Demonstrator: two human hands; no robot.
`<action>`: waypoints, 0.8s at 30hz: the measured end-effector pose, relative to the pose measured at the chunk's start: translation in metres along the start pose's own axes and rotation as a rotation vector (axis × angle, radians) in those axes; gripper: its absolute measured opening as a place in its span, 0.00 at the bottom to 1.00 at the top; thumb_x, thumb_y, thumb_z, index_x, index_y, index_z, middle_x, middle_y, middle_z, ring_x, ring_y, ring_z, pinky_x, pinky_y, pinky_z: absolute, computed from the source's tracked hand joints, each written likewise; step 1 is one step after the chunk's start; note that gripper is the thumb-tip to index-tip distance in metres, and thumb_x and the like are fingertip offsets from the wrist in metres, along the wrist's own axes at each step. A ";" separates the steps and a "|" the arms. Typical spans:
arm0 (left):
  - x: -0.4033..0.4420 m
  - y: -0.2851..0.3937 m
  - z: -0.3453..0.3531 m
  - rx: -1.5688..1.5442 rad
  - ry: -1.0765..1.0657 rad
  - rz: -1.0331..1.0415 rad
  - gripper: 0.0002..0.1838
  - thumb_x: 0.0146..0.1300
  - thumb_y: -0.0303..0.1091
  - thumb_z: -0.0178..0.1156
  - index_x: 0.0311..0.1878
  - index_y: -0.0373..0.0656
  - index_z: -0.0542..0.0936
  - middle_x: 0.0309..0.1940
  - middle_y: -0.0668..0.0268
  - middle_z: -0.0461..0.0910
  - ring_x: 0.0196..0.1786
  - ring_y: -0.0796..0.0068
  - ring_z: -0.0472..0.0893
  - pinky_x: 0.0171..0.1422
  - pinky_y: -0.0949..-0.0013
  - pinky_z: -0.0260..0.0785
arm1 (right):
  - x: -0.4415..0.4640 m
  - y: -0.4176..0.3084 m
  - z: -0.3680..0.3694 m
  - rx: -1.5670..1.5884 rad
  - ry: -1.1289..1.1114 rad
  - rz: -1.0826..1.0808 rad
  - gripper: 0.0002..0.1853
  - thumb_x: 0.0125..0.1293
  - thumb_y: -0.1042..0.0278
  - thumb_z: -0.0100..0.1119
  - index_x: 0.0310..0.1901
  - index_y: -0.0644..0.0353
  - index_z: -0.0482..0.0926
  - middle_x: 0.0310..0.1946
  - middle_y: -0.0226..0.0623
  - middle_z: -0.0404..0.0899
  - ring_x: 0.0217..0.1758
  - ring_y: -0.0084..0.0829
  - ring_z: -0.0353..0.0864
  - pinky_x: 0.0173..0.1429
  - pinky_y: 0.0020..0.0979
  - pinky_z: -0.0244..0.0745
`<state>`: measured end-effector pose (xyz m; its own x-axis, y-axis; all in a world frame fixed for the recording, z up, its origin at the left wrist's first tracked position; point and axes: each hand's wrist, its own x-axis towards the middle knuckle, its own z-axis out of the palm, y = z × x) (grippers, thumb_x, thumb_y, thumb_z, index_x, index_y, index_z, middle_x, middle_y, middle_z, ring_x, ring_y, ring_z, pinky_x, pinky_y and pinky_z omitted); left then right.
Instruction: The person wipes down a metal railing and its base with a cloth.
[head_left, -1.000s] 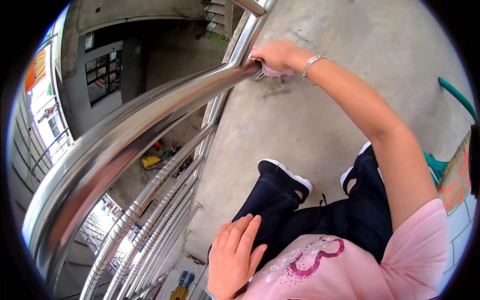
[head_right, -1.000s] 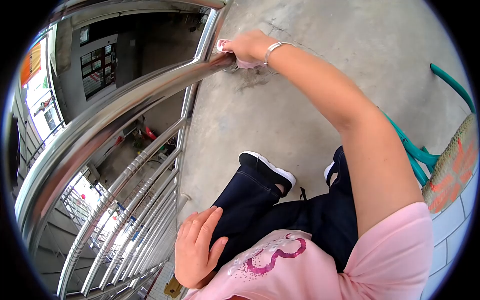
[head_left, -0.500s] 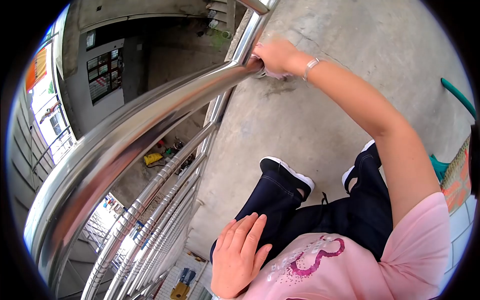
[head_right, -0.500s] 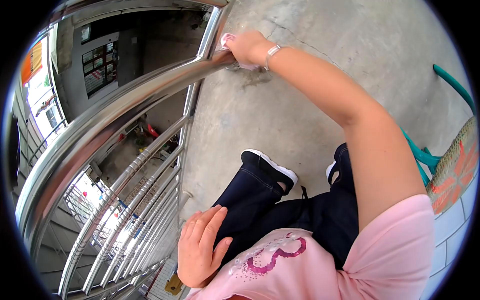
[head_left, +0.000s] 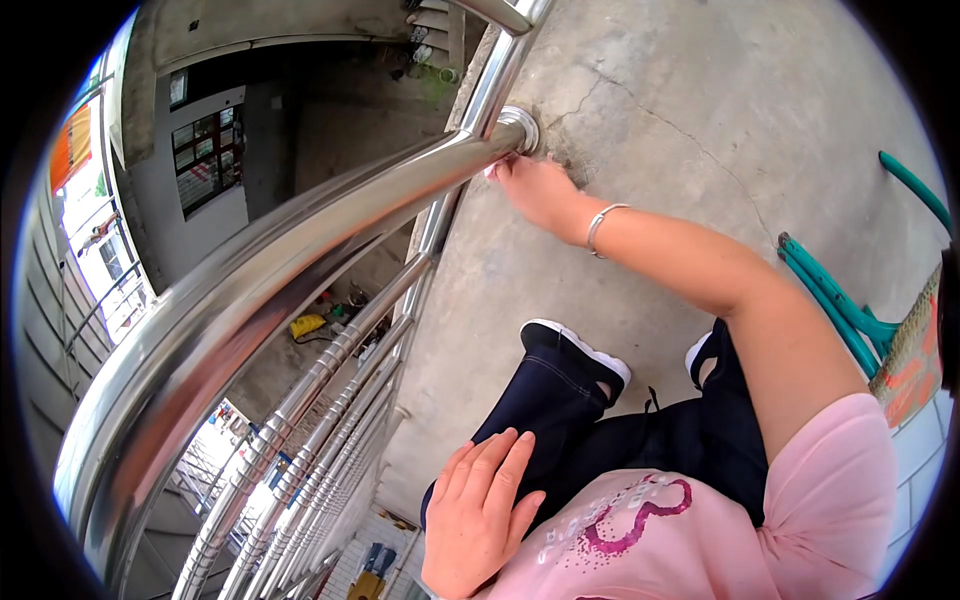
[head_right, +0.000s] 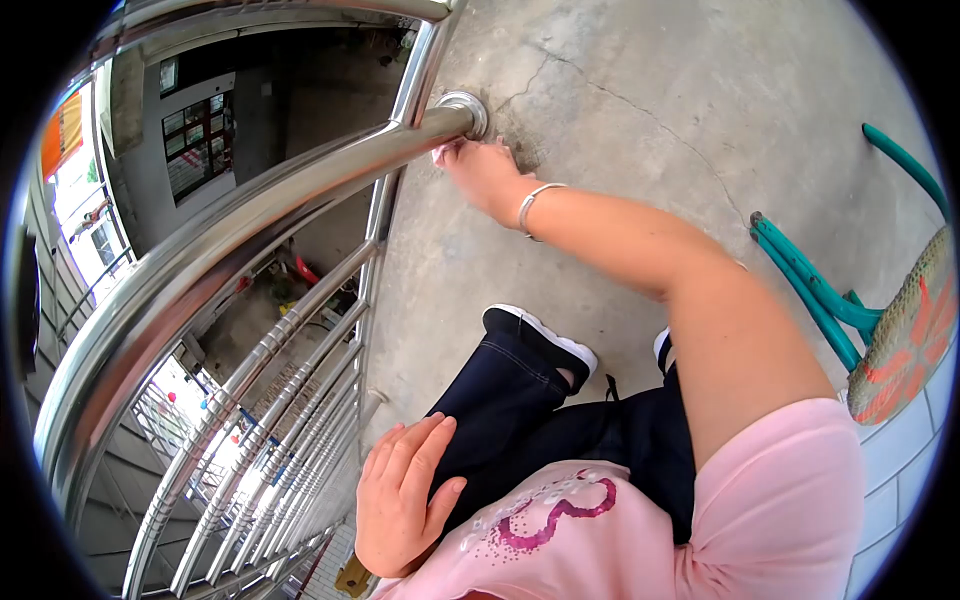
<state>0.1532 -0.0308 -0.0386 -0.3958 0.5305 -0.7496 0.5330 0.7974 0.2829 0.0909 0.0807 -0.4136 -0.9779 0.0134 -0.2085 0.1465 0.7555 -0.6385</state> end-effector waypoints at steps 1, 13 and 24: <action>0.000 0.000 0.000 -0.002 0.002 -0.004 0.28 0.54 0.35 0.63 0.59 0.39 0.73 0.55 0.57 0.75 0.55 0.54 0.74 0.64 0.52 0.63 | 0.007 -0.006 0.008 0.059 0.120 0.069 0.18 0.62 0.71 0.46 0.53 0.68 0.67 0.40 0.49 0.78 0.37 0.46 0.82 0.39 0.46 0.79; 0.007 0.009 -0.007 0.006 -0.037 -0.015 0.28 0.53 0.36 0.64 0.59 0.39 0.73 0.56 0.57 0.75 0.55 0.53 0.74 0.64 0.50 0.63 | 0.047 -0.024 0.027 -0.041 -0.033 0.267 0.11 0.61 0.68 0.49 0.35 0.63 0.81 0.35 0.48 0.82 0.36 0.44 0.83 0.41 0.41 0.79; 0.017 0.015 -0.008 0.004 -0.100 0.000 0.29 0.53 0.37 0.64 0.60 0.39 0.73 0.56 0.57 0.74 0.56 0.56 0.74 0.64 0.52 0.64 | 0.011 0.062 -0.103 0.058 -0.016 -0.020 0.12 0.64 0.60 0.45 0.37 0.46 0.81 0.33 0.40 0.82 0.33 0.44 0.81 0.34 0.41 0.75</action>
<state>0.1478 -0.0076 -0.0426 -0.3187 0.4991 -0.8058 0.5359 0.7961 0.2811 0.0735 0.1955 -0.3792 -0.9783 -0.0119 -0.2069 0.1361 0.7160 -0.6847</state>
